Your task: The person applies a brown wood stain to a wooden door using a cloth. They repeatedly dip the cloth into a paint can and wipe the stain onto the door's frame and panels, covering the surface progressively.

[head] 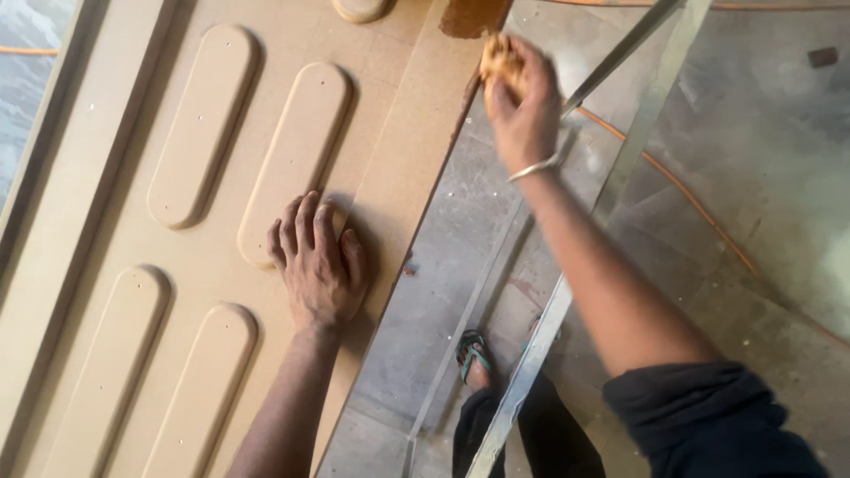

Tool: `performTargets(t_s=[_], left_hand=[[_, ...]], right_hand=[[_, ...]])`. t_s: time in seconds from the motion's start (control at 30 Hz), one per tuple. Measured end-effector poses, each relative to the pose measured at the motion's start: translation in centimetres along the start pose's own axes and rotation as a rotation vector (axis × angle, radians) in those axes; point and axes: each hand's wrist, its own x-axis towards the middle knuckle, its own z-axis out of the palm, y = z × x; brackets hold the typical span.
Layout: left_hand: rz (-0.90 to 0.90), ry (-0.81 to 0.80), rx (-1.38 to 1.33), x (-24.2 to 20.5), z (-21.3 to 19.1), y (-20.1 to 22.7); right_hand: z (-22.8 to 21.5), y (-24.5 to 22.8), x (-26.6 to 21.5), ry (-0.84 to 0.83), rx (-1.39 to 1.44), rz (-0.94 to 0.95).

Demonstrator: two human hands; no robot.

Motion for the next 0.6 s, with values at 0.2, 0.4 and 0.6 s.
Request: performTargets(t_s=[0.2, 0.4, 0.6], left_hand=[[-0.009, 0.055, -0.219, 0.2, -0.7, -0.3], [-0.051, 0.113, -0.313, 0.4, -1.2, -0.5], [-0.033, 0.052, -0.226, 0.4, -1.6, -0.2]], right_hand=[[-2.1, -8.6, -6.5, -0.457, -0.23, -0.326], [-2.9, -13.8, -16.6, -0.764, -0.376, -0.683], [-2.2, -1.2, 3.5, -0.591, -0.472, -0.517]])
